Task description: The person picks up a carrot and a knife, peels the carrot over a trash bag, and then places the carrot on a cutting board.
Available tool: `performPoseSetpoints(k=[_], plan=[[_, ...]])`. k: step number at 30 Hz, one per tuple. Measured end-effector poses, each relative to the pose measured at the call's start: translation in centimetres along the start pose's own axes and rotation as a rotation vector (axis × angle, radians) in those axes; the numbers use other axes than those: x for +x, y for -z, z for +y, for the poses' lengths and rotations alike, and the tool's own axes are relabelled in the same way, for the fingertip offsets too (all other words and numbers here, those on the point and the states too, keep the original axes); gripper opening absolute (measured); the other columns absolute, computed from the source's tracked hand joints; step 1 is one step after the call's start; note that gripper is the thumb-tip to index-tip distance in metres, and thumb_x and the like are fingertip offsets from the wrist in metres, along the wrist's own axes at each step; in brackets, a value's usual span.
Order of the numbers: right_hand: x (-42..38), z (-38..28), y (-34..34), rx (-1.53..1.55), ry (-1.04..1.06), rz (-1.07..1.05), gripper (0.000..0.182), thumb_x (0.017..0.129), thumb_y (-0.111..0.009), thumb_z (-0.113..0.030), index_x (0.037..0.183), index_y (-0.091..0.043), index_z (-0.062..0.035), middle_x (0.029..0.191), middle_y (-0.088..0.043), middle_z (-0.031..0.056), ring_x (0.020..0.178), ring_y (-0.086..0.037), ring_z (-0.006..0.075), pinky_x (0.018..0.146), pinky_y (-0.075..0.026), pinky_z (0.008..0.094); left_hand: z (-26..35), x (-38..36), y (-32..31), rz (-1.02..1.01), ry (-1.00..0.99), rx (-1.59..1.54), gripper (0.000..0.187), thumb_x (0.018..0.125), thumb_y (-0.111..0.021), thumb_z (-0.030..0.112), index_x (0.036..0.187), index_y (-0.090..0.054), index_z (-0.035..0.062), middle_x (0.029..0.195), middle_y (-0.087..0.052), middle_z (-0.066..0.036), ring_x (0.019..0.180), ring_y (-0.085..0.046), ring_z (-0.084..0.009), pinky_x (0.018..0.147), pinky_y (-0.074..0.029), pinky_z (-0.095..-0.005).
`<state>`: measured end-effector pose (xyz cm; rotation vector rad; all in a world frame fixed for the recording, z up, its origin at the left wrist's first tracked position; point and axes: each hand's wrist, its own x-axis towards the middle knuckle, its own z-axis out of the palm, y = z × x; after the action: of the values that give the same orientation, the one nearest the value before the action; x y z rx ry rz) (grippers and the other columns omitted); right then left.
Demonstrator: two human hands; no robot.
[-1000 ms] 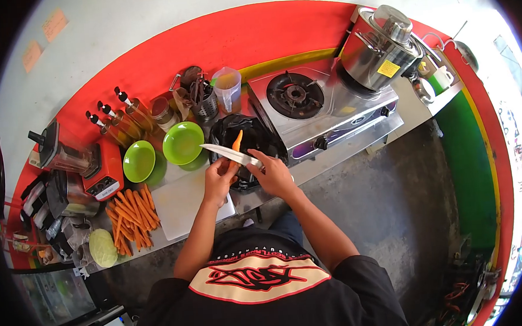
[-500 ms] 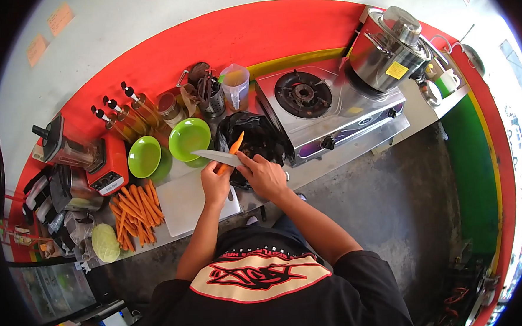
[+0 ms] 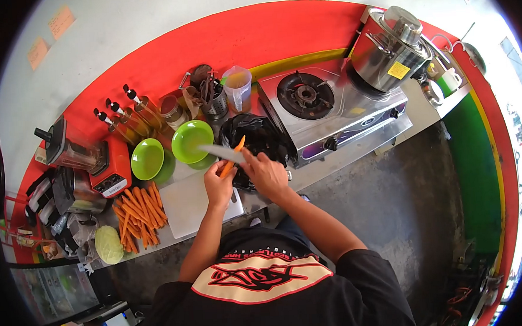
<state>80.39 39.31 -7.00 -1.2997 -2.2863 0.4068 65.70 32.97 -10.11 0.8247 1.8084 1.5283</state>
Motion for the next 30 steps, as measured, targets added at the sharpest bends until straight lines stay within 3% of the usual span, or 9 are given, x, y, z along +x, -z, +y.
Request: performPoseSetpoints(k=[2, 6, 9, 12, 23, 25, 28, 29, 30], plan=[[-0.5, -0.4, 0.5, -0.025, 0.082, -0.135, 0.043, 0.104, -0.063, -0.041, 0.143, -0.065, -0.0234, 0.085, -0.064, 0.0085, 0.067, -0.068, 0.0347, 0.057, -0.053, 0.0483, 0.0, 0.2, 0.1, -0.015, 0.015, -0.01, 0.031, 0.088, -0.081, -0.001, 0.118, -0.072, -0.0059, 0.104, -0.076, -0.011, 0.093, -0.07, -0.0158, 0.087, -0.055, -0.0304], [0.4, -0.3, 0.1, 0.043, -0.096, -0.045, 0.045, 0.103, -0.063, -0.043, 0.143, -0.065, -0.0207, 0.085, -0.065, 0.0096, 0.069, -0.069, 0.0364, 0.06, -0.054, 0.0491, -0.6, 0.2, 0.0, 0.03, -0.048, 0.088, 0.029, 0.088, -0.08, -0.001, 0.115, -0.072, -0.0067, 0.103, -0.076, -0.012, 0.092, -0.071, -0.016, 0.086, -0.055, -0.0312], [-0.5, -1.1, 0.5, 0.047, 0.05, -0.125, 0.045, 0.103, -0.063, -0.041, 0.142, -0.065, -0.0186, 0.084, -0.065, 0.0102, 0.07, -0.069, 0.0366, 0.06, -0.054, 0.0492, -1.5, 0.6, 0.0, 0.025, -0.045, 0.056, 0.029, 0.086, -0.082, 0.001, 0.112, -0.071, -0.0063, 0.107, -0.072, -0.014, 0.097, -0.073, -0.0239, 0.091, -0.056, -0.035], [-0.2, -0.8, 0.0, 0.076, -0.025, -0.074, 0.045, 0.103, -0.064, -0.041, 0.142, -0.065, -0.0179, 0.084, -0.065, 0.0105, 0.071, -0.069, 0.0365, 0.061, -0.054, 0.0495, -0.8, 0.6, 0.0, 0.033, -0.074, 0.062, 0.028, 0.086, -0.082, 0.002, 0.111, -0.071, -0.006, 0.105, -0.071, -0.014, 0.096, -0.073, -0.0245, 0.089, -0.056, -0.0351], [0.2, -0.9, 0.2, 0.014, -0.055, -0.064, 0.045, 0.103, -0.064, -0.04, 0.142, -0.064, -0.0191, 0.081, -0.062, 0.0108, 0.071, -0.069, 0.0364, 0.061, -0.055, 0.0489, -1.8, 0.8, 0.2, 0.055, -0.092, 0.045, 0.027, 0.087, -0.082, 0.002, 0.112, -0.072, -0.005, 0.105, -0.071, -0.014, 0.095, -0.072, -0.0235, 0.087, -0.056, -0.0353], [-0.2, -1.3, 0.6, 0.018, 0.03, -0.17, 0.044, 0.104, -0.063, -0.039, 0.141, -0.066, -0.0179, 0.087, -0.067, 0.0123, 0.074, -0.07, 0.0362, 0.063, -0.055, 0.0489, -1.5, 1.0, 0.2, 0.04, -0.051, 0.059, 0.03, 0.089, -0.079, -0.001, 0.118, -0.072, -0.0053, 0.103, -0.076, -0.011, 0.093, -0.071, -0.0156, 0.085, -0.055, -0.0299], [1.0, 0.4, -1.2, 0.188, -0.155, -0.003, 0.041, 0.104, -0.062, -0.038, 0.138, -0.068, -0.0152, 0.092, -0.072, 0.0152, 0.079, -0.071, 0.0372, 0.066, -0.055, 0.0481, -0.8, 0.9, 0.5, 0.018, -0.036, 0.056, 0.03, 0.088, -0.082, 0.003, 0.115, -0.072, -0.0046, 0.107, -0.07, -0.014, 0.097, -0.071, -0.0225, 0.088, -0.055, -0.0342], [1.5, 1.5, -2.2, 0.25, -0.145, 0.076, 0.042, 0.105, -0.062, -0.038, 0.137, -0.067, -0.0122, 0.096, -0.074, 0.0161, 0.075, -0.073, 0.0338, 0.065, -0.056, 0.0418, -0.6, 0.8, 0.6, 0.017, -0.064, 0.065, 0.031, 0.089, -0.081, 0.004, 0.118, -0.072, -0.004, 0.109, -0.069, -0.013, 0.094, -0.07, -0.0221, 0.086, -0.055, -0.0337], [1.9, 1.6, -1.8, 0.253, -0.141, 0.073, 0.042, 0.105, -0.062, -0.038, 0.137, -0.067, -0.0122, 0.096, -0.074, 0.0161, 0.075, -0.073, 0.0338, 0.065, -0.056, 0.0418, -0.5, 0.8, 0.8, 0.023, -0.063, 0.067, 0.031, 0.089, -0.081, 0.004, 0.118, -0.072, -0.004, 0.109, -0.069, -0.013, 0.094, -0.07, -0.0221, 0.086, -0.055, -0.0337]])
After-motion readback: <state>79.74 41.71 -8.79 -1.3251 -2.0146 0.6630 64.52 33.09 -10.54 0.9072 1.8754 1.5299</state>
